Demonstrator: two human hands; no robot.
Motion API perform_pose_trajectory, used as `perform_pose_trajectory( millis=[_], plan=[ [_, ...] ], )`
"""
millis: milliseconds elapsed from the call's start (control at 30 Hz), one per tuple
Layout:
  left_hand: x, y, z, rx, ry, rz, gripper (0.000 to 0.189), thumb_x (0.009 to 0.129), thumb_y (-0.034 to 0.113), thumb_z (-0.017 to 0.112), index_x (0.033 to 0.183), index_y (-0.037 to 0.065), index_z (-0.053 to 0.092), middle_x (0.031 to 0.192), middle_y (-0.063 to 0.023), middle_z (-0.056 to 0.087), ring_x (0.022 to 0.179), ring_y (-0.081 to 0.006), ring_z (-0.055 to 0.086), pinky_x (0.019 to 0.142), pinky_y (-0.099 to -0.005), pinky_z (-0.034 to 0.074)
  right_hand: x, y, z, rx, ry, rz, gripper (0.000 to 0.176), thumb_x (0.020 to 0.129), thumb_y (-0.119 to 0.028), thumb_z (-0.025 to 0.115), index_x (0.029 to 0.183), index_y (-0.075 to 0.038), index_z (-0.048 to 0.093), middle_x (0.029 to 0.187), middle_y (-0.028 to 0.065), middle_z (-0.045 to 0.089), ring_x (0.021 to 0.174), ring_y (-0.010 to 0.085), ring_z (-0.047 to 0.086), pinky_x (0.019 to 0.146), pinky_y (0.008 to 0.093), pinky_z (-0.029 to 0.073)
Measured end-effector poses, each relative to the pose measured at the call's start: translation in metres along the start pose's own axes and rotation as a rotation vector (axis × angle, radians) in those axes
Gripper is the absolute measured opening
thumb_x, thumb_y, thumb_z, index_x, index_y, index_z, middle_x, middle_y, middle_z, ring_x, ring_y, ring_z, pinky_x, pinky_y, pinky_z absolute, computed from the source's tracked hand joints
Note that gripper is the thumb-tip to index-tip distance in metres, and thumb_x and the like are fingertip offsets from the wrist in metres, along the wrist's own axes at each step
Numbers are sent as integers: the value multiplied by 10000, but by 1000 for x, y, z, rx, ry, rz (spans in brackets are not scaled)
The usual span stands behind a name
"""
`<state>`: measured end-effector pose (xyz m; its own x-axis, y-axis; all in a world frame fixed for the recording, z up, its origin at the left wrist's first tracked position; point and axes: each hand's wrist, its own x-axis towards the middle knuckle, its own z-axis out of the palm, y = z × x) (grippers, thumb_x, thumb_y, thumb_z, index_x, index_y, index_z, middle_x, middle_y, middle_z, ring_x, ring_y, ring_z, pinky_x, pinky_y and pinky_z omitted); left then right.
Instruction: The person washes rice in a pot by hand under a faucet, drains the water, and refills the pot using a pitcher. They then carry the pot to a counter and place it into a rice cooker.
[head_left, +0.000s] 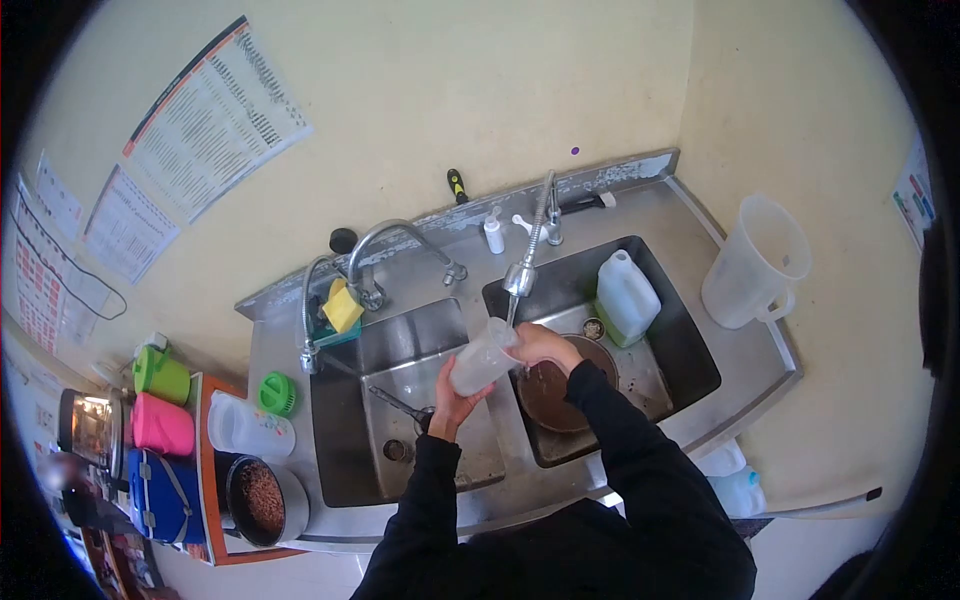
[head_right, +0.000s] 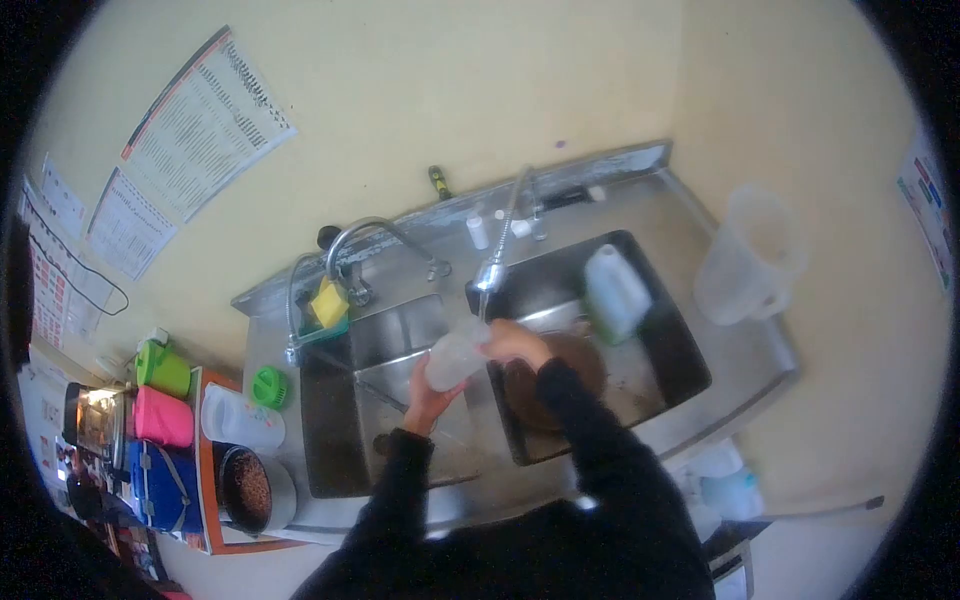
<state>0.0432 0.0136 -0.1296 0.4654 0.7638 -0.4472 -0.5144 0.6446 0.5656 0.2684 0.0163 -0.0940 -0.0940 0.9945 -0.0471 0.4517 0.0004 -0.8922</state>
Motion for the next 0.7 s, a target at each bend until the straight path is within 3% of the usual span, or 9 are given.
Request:
perform_pose_trajectory(
  millis=[33,100,167,200,300,400,500,600,700],
  plan=[
    [8,0,-12,-92,-195,-141,721,912,644,327,1307,59,472,1120,-218,611,961,-375,637,790,-488,555,12,21,11,-147,235,-374,280,815,-209,644,986,12,631,777,123,676,655,272,675,587,357,536],
    [28,-4,-41,-278,-583,-440,720,919,635,320,1322,54,455,1206,-195,580,1047,-379,603,822,-490,544,11,31,10,-321,342,-602,264,834,-210,625,972,15,635,749,113,673,599,223,670,515,324,531],
    [16,-2,-22,-25,-537,-457,683,934,606,317,1351,76,426,1260,-180,541,1099,-359,574,886,-495,503,7,17,-8,-348,75,-330,260,847,-209,613,976,15,636,742,109,671,602,179,665,507,291,527],
    [5,1,-11,100,-508,-457,666,941,591,316,1366,87,411,1288,-173,522,1124,-348,560,918,-497,483,8,19,-10,-148,-84,-125,262,857,-223,597,994,-4,641,757,103,676,677,186,671,581,302,541],
    [-14,-10,18,47,-305,-110,661,953,575,314,1389,83,375,1304,-167,511,1115,-348,566,919,-464,497,-10,9,-21,465,-337,334,283,895,-255,548,1046,-33,637,841,105,688,816,207,678,723,322,560],
    [-24,-9,32,177,-197,86,627,956,546,366,1373,78,385,1318,-154,498,1098,-344,571,916,-460,498,-1,52,-11,858,-414,555,304,936,-267,492,1091,-34,612,1013,131,665,936,248,659,773,350,565],
    [-29,-7,53,320,-16,213,554,905,388,611,1297,50,414,1247,-178,515,1035,-322,603,892,-465,522,-8,60,13,1280,-205,548,366,963,-303,437,1166,-26,562,1170,172,599,1077,294,599,893,430,518],
    [-34,-14,85,578,217,321,537,857,224,706,1262,49,401,1211,-141,504,1050,-260,577,884,-391,514,-6,65,43,1910,154,488,432,971,-370,401,1218,-41,532,1209,181,576,1163,338,538,991,505,432],
    [3,-35,50,883,72,608,609,830,149,732,1295,62,349,1202,-126,493,1093,-215,529,841,-340,508,1,62,66,1975,266,198,500,969,-443,406,1254,-45,503,1299,178,509,1176,346,514,1021,479,408]
  ],
)
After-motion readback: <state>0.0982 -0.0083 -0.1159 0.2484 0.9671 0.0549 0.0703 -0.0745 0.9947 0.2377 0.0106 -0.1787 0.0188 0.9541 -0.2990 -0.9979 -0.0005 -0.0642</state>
